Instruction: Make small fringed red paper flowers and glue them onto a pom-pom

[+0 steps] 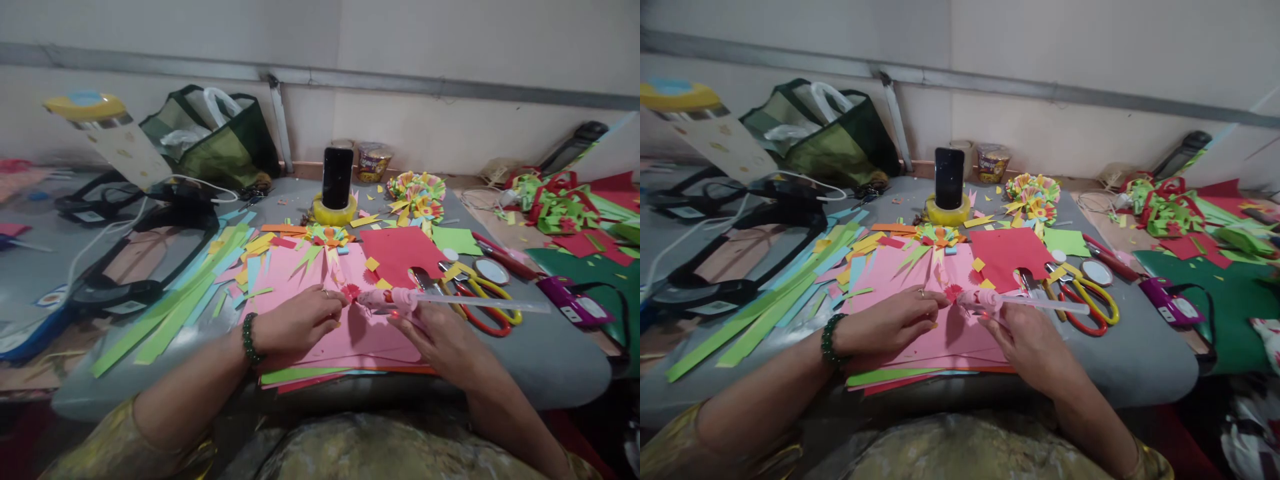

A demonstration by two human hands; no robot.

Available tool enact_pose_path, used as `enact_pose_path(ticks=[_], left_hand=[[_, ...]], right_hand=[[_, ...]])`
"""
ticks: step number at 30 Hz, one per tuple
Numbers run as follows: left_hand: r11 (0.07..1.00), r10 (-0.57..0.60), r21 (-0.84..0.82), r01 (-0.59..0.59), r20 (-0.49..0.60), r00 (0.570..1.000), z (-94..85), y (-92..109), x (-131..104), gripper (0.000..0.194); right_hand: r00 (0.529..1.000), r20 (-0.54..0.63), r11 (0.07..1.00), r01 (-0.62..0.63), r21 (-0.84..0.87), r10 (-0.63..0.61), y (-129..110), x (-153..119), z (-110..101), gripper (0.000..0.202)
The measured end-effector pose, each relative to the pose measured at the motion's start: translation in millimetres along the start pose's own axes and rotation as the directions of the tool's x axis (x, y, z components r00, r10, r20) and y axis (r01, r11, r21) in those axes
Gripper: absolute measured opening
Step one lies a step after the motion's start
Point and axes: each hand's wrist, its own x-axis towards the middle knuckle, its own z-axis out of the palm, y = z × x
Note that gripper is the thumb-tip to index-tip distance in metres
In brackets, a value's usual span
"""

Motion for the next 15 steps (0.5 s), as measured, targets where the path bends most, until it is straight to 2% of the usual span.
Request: enact_pose_path(ticks=[7,12,15], left_hand=[[1.0,0.012,-0.003,-0.012,-0.01,1.0,-0.3,-1.4,0.3,0.018],[1.0,0.013,-0.017,-0.014,-0.031,0.999,0.9,-2.9,-0.5,0.017],[1.0,0.006,-0.018,-0.007,-0.047,0.999,0.8,-3.0,-1.4,0.018]], right_hand=[[0.985,-0.162,0.981,-0.031,0.191,0.063,1.2,-7.8,-9.5,0.043],[0.979,-0.176,0.966,-0.055,0.253,0.101,-8.1,-4.3,-5.9,0.044],[0.967,-0.206,0.926,-0.064,0.372,0.15,-3.3,-10.8,-5.1,0.039]])
